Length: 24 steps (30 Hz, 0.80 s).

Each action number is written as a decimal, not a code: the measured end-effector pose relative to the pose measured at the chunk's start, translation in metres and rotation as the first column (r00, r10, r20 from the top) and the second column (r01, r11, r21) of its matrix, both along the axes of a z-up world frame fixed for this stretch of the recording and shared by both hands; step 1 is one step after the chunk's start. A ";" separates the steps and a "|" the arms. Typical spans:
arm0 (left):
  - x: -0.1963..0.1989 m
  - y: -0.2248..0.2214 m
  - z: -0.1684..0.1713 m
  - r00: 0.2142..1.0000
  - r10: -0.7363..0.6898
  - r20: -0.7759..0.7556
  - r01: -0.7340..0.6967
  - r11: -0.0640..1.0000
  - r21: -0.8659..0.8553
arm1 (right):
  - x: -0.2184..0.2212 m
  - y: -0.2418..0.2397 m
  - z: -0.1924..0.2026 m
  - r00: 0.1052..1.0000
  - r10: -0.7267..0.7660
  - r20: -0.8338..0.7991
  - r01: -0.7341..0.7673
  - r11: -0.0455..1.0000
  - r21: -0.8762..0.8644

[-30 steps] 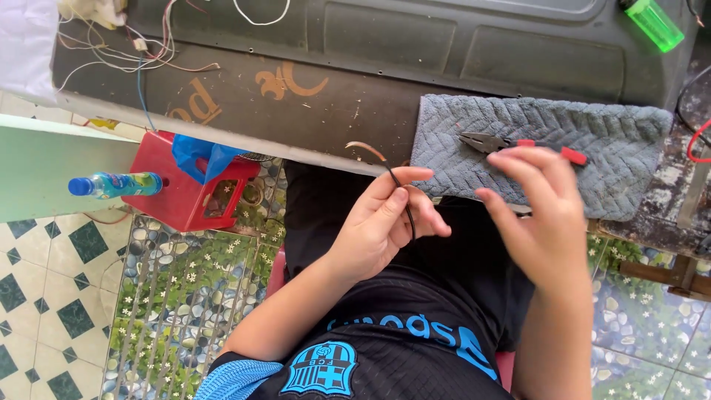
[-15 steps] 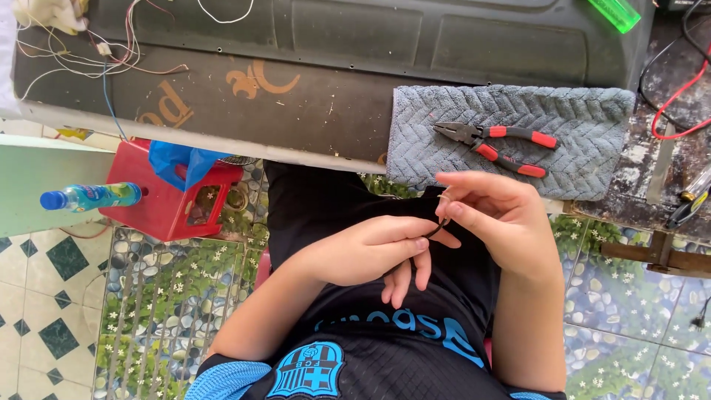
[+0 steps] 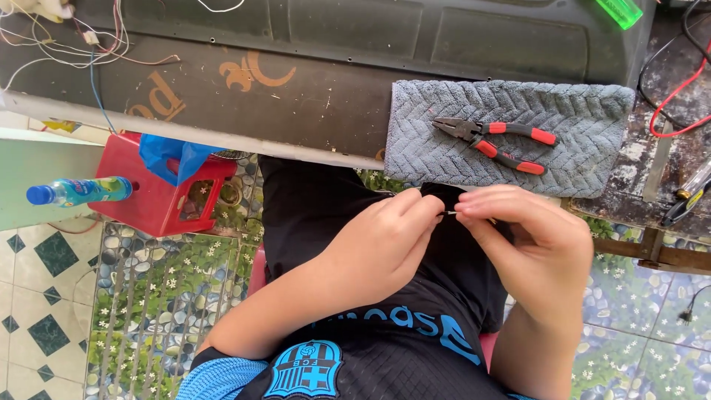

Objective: Preparing electrical connections by stripping wire insulation, heating the ends, and twisting wires together on a repair bench.

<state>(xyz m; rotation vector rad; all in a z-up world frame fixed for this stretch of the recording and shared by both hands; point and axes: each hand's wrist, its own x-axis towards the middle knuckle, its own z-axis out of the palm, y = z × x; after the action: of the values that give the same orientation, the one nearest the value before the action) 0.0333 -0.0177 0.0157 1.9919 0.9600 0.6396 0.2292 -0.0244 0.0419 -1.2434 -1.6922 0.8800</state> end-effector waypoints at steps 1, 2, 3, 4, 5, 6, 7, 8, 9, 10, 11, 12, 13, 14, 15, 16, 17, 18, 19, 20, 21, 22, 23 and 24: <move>0.002 0.000 0.008 0.999 0.046 0.023 -0.047 0.997 0.061 | 0.000 -0.003 0.010 0.988 -0.017 0.155 0.009 0.999 0.052; 0.001 -0.001 0.006 0.999 0.047 0.025 -0.048 0.997 0.058 | 0.000 -0.004 0.014 0.987 -0.016 0.157 0.008 0.999 0.049; 0.000 -0.002 0.003 0.998 0.051 -0.035 -0.046 0.989 0.142 | 0.001 -0.006 0.017 0.957 0.005 0.290 -0.044 0.991 0.126; -0.001 -0.003 0.001 0.994 0.060 -0.095 -0.038 0.974 0.222 | 0.001 -0.007 0.021 0.908 0.017 0.418 -0.107 0.976 0.191; -0.002 -0.003 0.003 0.994 0.061 -0.094 -0.039 0.976 0.216 | 0.001 -0.008 0.023 0.908 0.021 0.419 -0.108 0.977 0.185; -0.003 -0.003 0.005 0.994 0.048 -0.100 -0.025 0.976 0.215 | 0.002 -0.008 0.024 0.870 0.037 0.492 -0.172 0.958 0.232; -0.004 -0.002 0.007 0.994 0.035 -0.107 -0.012 0.977 0.213 | 0.002 -0.009 0.026 0.825 0.047 0.563 -0.239 0.932 0.271; -0.005 -0.002 0.009 0.994 0.034 -0.106 -0.011 0.977 0.212 | 0.003 -0.009 0.026 0.824 0.047 0.564 -0.238 0.933 0.270; -0.007 -0.002 0.011 0.996 0.019 -0.084 -0.002 0.980 0.199 | 0.003 -0.010 0.027 0.825 0.069 0.561 -0.263 0.925 0.273; -0.008 -0.002 0.013 0.998 0.009 -0.064 0.003 0.983 0.185 | 0.003 -0.011 0.027 0.825 0.095 0.556 -0.291 0.916 0.275; -0.009 -0.002 0.016 0.998 0.010 -0.064 0.002 0.983 0.182 | 0.003 -0.011 0.027 0.825 0.099 0.556 -0.293 0.916 0.273; -0.011 -0.002 0.018 0.999 -0.014 -0.035 0.020 0.986 0.163 | 0.003 -0.012 0.027 0.853 0.128 0.507 -0.298 0.916 0.269; -0.012 -0.003 0.021 0.999 -0.038 -0.004 0.038 0.989 0.145 | 0.002 -0.012 0.028 0.877 0.157 0.455 -0.302 0.916 0.265; -0.013 -0.003 0.023 0.999 -0.038 -0.005 0.038 0.989 0.142 | 0.000 -0.014 0.027 0.877 0.159 0.454 -0.302 0.916 0.262; -0.014 -0.003 0.025 0.998 -0.054 0.012 0.052 0.990 0.128 | -0.002 -0.017 0.027 0.909 0.135 0.394 -0.250 0.933 0.257; -0.015 -0.003 0.027 0.997 -0.071 0.030 0.067 0.991 0.116 | -0.004 -0.019 0.027 0.937 0.107 0.332 -0.196 0.948 0.249; -0.015 -0.003 0.029 0.997 -0.071 0.031 0.067 0.991 0.114 | -0.004 -0.020 0.027 0.937 0.107 0.332 -0.196 0.949 0.247; -0.016 -0.003 0.030 0.997 -0.073 0.039 0.068 0.992 0.109 | -0.004 -0.020 0.027 0.937 0.110 0.332 -0.198 0.950 0.243; -0.016 -0.003 0.032 0.996 -0.074 0.047 0.069 0.992 0.103 | -0.004 -0.021 0.027 0.937 0.113 0.331 -0.199 0.951 0.238; -0.016 -0.003 0.033 0.996 -0.075 0.047 0.070 0.993 0.100 | -0.004 -0.022 0.026 0.937 0.114 0.329 -0.198 0.951 0.236; -0.016 -0.002 0.035 0.994 -0.089 0.071 0.083 0.993 0.088 | -0.005 -0.023 0.025 0.938 0.106 0.330 -0.193 0.950 0.244; -0.016 -0.002 0.036 0.990 -0.104 0.096 0.097 0.992 0.075 | -0.005 -0.024 0.024 0.939 0.097 0.330 -0.187 0.949 0.252; -0.017 -0.002 0.038 0.990 -0.105 0.096 0.098 0.993 0.072 | -0.005 -0.026 0.024 0.939 0.097 0.330 -0.186 0.950 0.249; -0.017 -0.002 0.039 0.987 -0.117 0.113 0.110 0.992 0.065 | -0.005 -0.028 0.024 0.939 0.102 0.329 -0.186 0.953 0.238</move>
<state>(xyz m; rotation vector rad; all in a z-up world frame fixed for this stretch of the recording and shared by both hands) 0.0162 -0.0193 0.0543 2.0211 0.7593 0.7192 0.2245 -0.0523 0.0657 -1.1271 -2.1015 0.5314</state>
